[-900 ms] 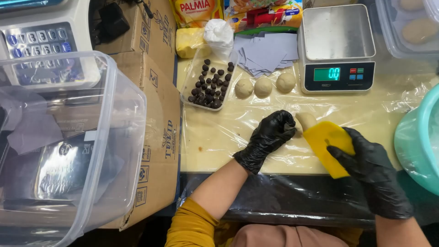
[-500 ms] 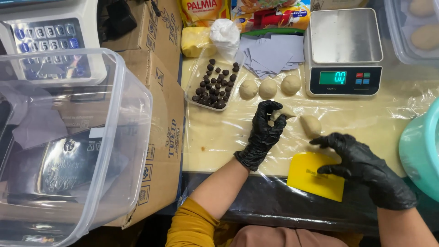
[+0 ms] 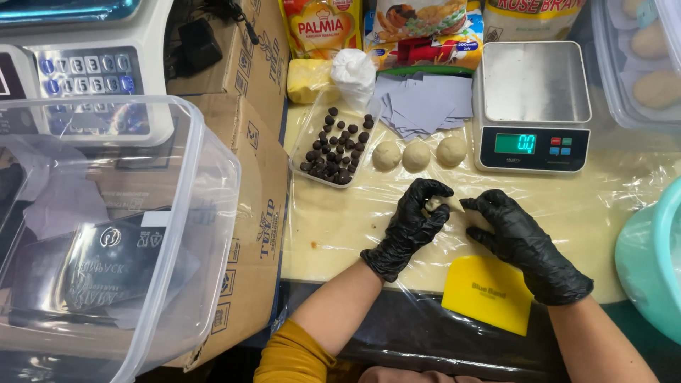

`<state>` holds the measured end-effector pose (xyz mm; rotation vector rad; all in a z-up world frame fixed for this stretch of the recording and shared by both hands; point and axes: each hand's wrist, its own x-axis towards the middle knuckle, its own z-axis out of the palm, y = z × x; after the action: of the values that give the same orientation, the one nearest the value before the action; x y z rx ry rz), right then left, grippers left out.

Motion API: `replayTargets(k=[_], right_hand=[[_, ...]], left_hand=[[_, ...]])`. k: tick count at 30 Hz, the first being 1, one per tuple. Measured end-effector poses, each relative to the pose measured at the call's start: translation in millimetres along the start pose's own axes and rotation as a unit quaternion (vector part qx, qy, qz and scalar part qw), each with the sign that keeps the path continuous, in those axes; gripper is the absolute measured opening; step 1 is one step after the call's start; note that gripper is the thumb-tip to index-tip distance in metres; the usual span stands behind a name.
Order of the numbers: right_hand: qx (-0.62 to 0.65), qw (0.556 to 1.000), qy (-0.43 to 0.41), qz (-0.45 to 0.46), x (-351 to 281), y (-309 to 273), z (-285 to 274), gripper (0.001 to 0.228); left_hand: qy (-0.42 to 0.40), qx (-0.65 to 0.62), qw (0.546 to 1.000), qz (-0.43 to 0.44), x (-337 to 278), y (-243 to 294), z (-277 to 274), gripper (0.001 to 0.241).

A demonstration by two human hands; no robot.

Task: Weighing dough balls on a digital scale and flattening them by hand on a plastic-covered work surface in preparation for filling.

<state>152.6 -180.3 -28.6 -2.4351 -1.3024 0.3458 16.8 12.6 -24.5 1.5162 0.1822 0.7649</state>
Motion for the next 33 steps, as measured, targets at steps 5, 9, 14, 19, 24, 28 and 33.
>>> replayTargets(k=[5, 9, 14, 19, 24, 28, 33], right_hand=[[0.110, 0.988, 0.054, -0.094, 4, 5, -32, 0.051], [0.187, 0.969, 0.159, -0.035, 19, -30, -90, 0.051], [0.214, 0.910, 0.334, -0.117, 70, -8, -117, 0.037], [0.117, 0.921, 0.356, -0.108, 118, 32, -111, 0.028], [0.102, 0.928, 0.348, -0.087, 147, 64, -95, 0.038], [0.222, 0.922, 0.318, -0.020, 142, 42, -99, 0.032], [0.047, 0.916, 0.363, -0.163, 121, 27, -114, 0.041]], left_hand=[[-0.025, -0.011, 0.999, 0.032, -2, 11, 2, 0.025], [-0.074, -0.069, 0.994, 0.046, 0, 25, 2, 0.022], [-0.044, -0.038, 0.998, 0.028, 0, 24, 3, 0.021], [-0.055, -0.047, 0.997, 0.013, 2, 28, 1, 0.019], [-0.055, -0.019, 0.998, 0.027, 3, 28, 0, 0.022], [-0.045, 0.037, 0.998, 0.031, 3, 31, -1, 0.022], [-0.067, -0.095, 0.993, -0.023, -2, 16, 2, 0.027]])
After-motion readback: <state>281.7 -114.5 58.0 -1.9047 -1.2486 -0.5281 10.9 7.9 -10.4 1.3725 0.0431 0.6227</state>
